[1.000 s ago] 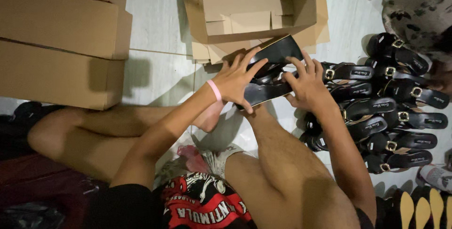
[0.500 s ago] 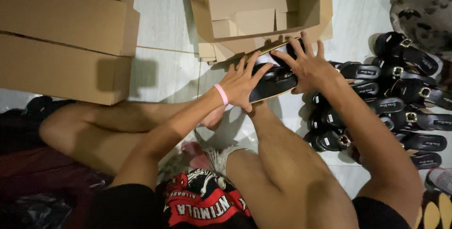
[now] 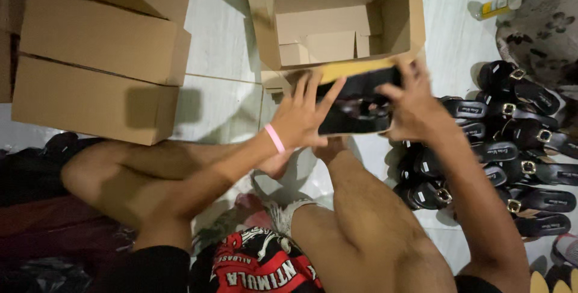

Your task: The person sits on the floor and repeatedly packs pairs of black sandals into cardboard boxes. They open a box, place a pair of sandals inside, and close the box, repeating this process for multiple pairs.

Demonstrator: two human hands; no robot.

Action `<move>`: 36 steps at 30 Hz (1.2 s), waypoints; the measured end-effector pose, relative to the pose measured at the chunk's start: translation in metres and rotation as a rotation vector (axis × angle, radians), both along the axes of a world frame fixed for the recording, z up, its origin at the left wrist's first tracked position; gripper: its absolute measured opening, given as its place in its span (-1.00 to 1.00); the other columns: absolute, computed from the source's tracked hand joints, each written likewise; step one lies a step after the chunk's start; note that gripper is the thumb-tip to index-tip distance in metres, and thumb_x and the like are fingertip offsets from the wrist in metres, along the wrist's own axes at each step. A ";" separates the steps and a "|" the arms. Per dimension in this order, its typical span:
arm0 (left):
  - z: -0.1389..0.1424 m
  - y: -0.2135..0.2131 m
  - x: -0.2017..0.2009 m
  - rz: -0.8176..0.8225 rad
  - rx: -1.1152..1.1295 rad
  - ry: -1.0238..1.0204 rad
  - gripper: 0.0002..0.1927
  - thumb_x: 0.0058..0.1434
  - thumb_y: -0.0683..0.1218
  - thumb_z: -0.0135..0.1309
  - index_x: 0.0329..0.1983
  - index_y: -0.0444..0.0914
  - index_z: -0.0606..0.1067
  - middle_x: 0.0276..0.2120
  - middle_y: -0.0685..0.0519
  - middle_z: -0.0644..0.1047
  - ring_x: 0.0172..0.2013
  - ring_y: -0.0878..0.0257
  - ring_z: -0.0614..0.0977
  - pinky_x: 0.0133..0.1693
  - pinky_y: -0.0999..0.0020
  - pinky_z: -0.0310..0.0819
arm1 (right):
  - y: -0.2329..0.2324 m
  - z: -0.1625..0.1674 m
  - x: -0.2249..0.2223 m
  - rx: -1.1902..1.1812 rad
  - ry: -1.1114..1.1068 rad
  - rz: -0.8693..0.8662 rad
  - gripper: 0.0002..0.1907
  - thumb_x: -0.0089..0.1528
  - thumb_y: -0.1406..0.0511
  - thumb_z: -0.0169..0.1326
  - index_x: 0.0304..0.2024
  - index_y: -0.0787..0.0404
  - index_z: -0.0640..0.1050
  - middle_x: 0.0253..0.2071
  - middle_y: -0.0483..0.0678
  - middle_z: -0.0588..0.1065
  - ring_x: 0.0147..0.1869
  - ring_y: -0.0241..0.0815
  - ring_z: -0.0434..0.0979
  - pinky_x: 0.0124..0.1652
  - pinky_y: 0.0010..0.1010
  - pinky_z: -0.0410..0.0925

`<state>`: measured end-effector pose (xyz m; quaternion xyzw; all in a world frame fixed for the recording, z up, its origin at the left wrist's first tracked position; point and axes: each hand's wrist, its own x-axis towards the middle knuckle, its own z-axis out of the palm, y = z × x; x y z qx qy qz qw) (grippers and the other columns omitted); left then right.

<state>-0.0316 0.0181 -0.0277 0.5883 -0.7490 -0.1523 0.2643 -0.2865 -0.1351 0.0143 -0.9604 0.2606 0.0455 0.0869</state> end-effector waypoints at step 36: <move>-0.001 -0.128 0.056 0.066 -0.231 -0.186 -0.31 0.15 0.18 0.21 0.23 -0.29 0.38 -0.01 -0.10 0.44 0.01 -0.07 0.49 -0.29 0.13 0.60 | -0.104 -0.016 0.055 0.105 -0.196 -0.190 -0.22 0.08 -0.05 0.33 0.25 0.16 0.46 0.24 0.03 0.41 0.19 0.20 0.24 0.23 0.02 0.14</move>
